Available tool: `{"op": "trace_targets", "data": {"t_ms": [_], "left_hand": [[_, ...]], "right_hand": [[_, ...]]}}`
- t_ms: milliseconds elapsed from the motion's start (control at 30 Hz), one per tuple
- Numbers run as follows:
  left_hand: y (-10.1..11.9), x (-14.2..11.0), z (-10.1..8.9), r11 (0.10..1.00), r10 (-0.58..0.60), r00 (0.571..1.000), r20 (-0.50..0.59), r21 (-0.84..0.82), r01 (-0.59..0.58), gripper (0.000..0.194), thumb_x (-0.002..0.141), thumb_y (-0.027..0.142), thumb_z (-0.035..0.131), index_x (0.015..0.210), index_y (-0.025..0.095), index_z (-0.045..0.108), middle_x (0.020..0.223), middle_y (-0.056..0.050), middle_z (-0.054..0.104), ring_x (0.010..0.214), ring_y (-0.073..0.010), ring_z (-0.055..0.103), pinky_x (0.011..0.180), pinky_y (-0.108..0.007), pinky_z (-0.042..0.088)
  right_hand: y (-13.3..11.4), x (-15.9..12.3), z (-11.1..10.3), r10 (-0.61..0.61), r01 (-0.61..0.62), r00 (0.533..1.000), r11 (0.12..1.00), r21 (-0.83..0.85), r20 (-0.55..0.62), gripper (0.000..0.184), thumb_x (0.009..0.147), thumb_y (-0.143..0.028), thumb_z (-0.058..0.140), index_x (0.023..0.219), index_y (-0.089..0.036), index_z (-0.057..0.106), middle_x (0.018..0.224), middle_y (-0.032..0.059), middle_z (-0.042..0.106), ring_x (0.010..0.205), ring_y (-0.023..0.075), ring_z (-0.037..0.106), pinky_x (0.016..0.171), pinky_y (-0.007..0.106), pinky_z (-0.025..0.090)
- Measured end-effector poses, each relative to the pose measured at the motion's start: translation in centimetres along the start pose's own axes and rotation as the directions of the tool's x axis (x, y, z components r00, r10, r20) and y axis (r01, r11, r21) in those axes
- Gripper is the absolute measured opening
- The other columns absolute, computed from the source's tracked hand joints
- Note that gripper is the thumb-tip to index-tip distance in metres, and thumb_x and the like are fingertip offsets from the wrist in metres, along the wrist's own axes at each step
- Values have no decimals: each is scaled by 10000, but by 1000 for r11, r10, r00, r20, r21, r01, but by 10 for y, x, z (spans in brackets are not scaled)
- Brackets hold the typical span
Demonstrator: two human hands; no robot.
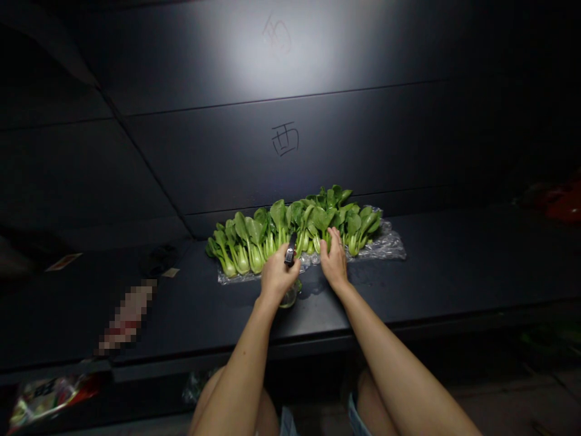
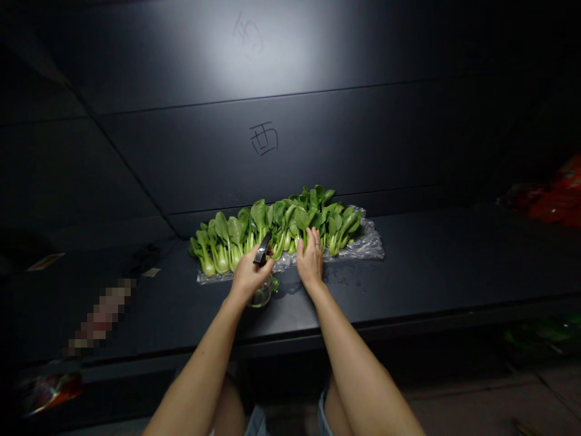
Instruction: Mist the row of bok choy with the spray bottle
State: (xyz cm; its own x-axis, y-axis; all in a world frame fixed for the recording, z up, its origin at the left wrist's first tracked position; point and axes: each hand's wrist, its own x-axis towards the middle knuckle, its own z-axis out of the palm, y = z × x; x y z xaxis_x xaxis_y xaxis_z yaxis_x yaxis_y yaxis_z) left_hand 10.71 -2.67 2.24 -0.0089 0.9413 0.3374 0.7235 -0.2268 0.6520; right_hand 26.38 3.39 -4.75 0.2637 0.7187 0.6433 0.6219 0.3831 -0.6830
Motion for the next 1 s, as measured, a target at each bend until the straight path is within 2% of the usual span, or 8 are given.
{"op": "trace_targets", "data": {"t_ms": [200,433,600,800,1000], "left_hand": [[7,-2,2,999,-7,999,41,38,5,197,777,263,554,942,224,654,752,-22,689,700,-175,648,624,-243,450],[19,-5,-2,991,25,997,75,129,-34,197,783,264,555,959,223,632,865,-48,711,818,-212,665,675,-266,445],[21,-6,-3,986,19,993,113,164,-37,155,805,263,523,915,215,619,828,-38,699,777,-198,660,655,-259,438],[27,-6,-3,975,12,988,153,215,-46,170,805,274,527,935,211,616,882,-50,705,835,-215,663,684,-269,441],[32,-4,1,981,47,988,149,181,-74,201,788,251,533,969,217,615,906,-47,706,836,-214,661,676,-269,434]], "right_hand": [[3,2,-5,11,-11,1000,1000,-3,4,514,936,-372,343,1349,-90,461,1433,197,446,1376,248,356,1111,462,322],[4,3,-10,28,-28,1000,1000,-11,0,529,930,-374,329,1335,-65,470,1431,206,444,1373,248,361,1116,439,320],[8,4,-11,30,-30,999,999,-15,-11,533,925,-366,329,1327,-47,477,1421,216,452,1367,252,369,1116,439,318],[14,4,-9,22,-22,999,1000,-2,-38,501,925,-361,342,1327,-96,481,1415,196,467,1361,246,376,1105,464,322],[14,5,-12,22,-23,998,1000,-12,-57,501,931,-359,331,1329,-91,477,1420,202,460,1361,247,376,1099,465,327]]}}
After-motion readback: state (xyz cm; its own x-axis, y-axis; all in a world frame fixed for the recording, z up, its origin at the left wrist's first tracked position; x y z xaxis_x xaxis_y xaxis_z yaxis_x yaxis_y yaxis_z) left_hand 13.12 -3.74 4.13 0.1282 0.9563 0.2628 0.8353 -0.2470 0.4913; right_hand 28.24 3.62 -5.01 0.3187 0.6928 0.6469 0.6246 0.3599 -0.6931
